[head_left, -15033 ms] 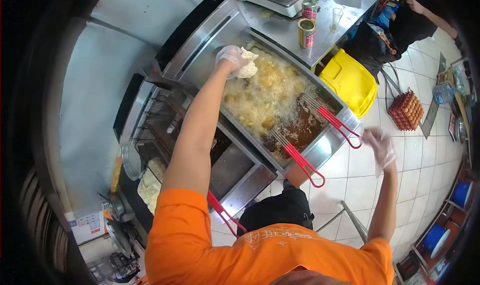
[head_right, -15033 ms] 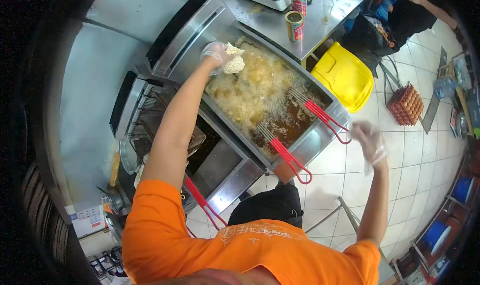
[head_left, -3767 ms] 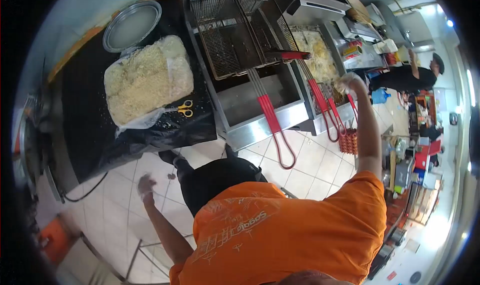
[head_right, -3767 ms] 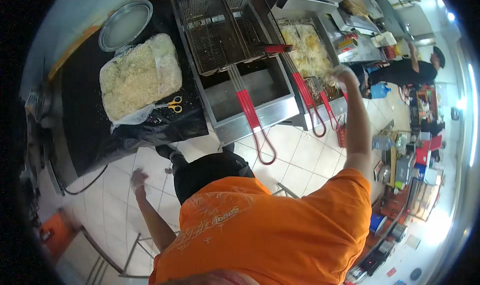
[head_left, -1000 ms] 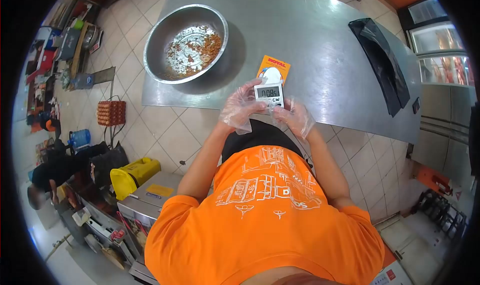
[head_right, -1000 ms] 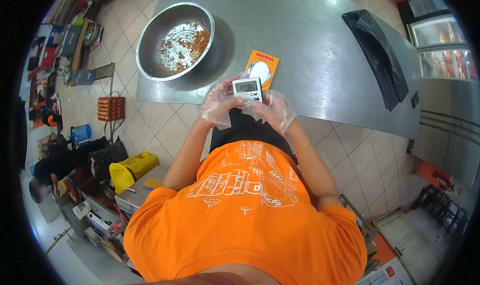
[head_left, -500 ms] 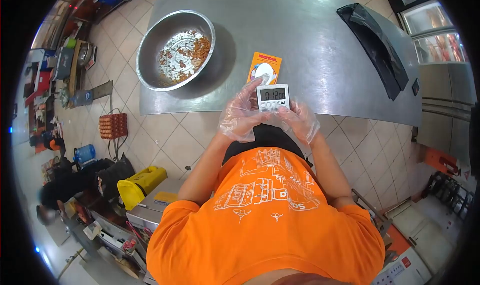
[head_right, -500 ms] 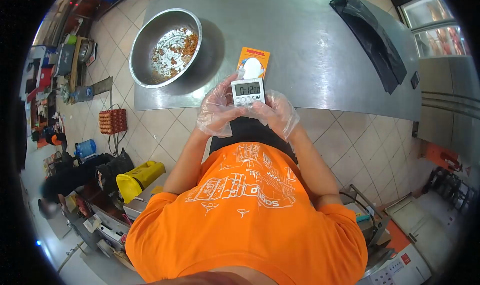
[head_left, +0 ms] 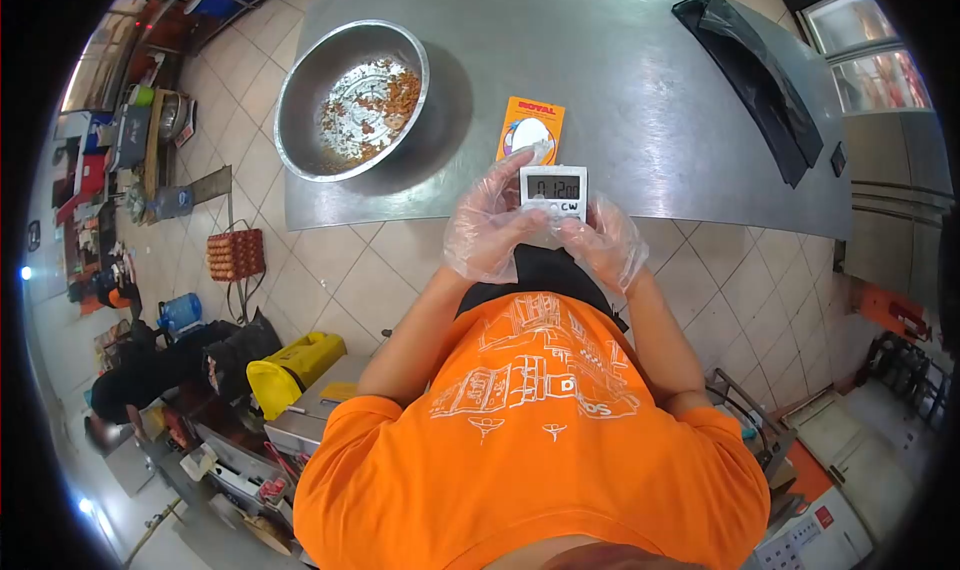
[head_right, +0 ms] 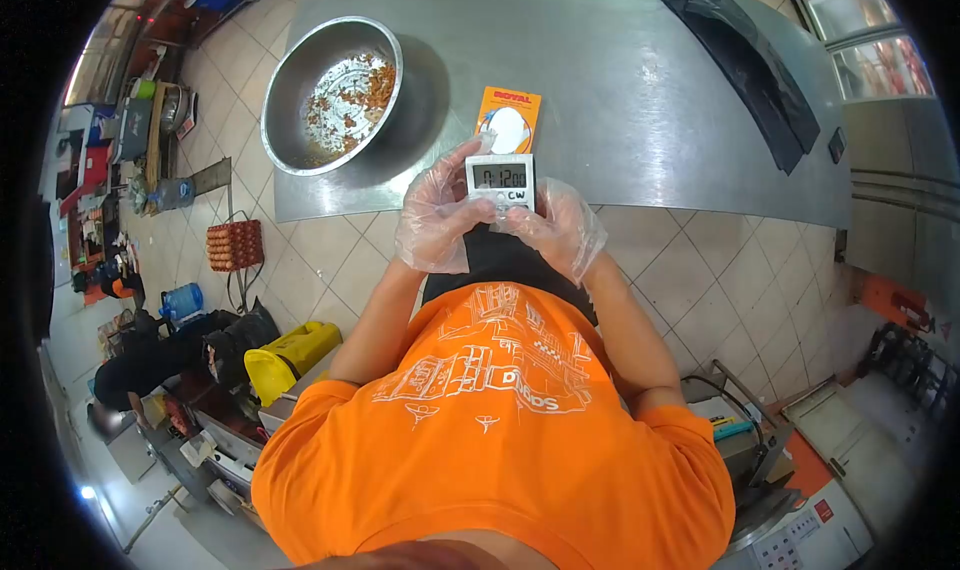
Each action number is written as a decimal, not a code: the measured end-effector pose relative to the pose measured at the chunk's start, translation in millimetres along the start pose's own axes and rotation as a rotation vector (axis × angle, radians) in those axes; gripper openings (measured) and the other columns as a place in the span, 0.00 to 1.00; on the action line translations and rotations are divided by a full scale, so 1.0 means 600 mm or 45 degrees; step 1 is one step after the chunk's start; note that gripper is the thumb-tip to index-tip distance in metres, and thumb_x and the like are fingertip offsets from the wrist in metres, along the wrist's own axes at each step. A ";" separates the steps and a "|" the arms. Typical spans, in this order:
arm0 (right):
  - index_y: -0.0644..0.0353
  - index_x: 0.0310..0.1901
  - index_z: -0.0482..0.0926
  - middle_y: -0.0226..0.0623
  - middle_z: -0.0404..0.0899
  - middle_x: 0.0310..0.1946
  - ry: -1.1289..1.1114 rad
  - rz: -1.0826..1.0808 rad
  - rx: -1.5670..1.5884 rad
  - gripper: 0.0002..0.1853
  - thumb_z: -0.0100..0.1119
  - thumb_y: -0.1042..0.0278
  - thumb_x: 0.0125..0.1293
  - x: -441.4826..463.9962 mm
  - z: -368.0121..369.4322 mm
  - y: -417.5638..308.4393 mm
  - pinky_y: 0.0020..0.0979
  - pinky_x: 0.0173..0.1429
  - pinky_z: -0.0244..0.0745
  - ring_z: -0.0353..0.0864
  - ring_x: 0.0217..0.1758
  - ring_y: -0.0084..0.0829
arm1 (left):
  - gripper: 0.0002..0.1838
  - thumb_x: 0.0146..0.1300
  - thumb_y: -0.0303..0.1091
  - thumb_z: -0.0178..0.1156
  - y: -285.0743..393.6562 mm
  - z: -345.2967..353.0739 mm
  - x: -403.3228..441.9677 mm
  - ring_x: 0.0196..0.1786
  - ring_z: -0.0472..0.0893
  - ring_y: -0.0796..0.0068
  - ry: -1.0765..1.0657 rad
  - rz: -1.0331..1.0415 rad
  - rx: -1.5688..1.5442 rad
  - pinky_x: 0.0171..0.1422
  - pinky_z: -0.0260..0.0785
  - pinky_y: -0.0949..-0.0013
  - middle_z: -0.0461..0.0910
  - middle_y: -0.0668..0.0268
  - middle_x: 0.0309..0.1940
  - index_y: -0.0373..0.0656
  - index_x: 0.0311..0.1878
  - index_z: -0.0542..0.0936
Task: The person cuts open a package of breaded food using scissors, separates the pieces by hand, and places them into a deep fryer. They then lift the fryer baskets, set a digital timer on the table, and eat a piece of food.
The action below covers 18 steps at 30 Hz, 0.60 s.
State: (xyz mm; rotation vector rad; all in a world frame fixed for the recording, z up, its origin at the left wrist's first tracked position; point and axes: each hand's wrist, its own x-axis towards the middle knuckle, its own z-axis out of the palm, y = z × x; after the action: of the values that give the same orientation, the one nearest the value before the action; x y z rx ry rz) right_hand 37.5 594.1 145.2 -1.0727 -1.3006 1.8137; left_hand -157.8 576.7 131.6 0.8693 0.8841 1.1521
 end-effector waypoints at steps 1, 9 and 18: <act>0.65 0.49 0.79 0.30 0.82 0.38 0.000 0.000 0.003 0.15 0.63 0.63 0.66 -0.001 0.005 -0.008 0.23 0.40 0.74 0.77 0.36 0.18 | 0.37 0.61 0.19 0.64 0.003 0.002 -0.001 0.55 0.78 0.70 -0.003 0.013 0.011 0.59 0.72 0.67 0.76 0.58 0.55 0.42 0.73 0.64; 0.67 0.48 0.80 0.34 0.85 0.38 0.120 0.024 -0.222 0.13 0.62 0.67 0.67 0.007 0.021 -0.014 0.27 0.45 0.80 0.82 0.40 0.20 | 0.35 0.59 0.17 0.64 0.006 0.019 0.005 0.56 0.79 0.71 0.070 0.051 -0.063 0.60 0.74 0.67 0.77 0.57 0.56 0.36 0.71 0.65; 0.66 0.51 0.78 0.36 0.84 0.43 0.058 0.026 0.052 0.14 0.60 0.68 0.68 0.003 0.025 -0.019 0.28 0.50 0.80 0.82 0.46 0.22 | 0.34 0.58 0.17 0.66 0.008 0.022 0.005 0.54 0.80 0.72 0.153 -0.001 -0.062 0.57 0.76 0.68 0.79 0.57 0.53 0.32 0.68 0.67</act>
State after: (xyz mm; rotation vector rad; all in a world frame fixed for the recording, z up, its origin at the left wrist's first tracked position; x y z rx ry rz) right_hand 23.9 592.5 158.6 -1.1026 -1.2249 1.8123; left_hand -147.1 579.3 141.1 0.7662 0.9498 1.2305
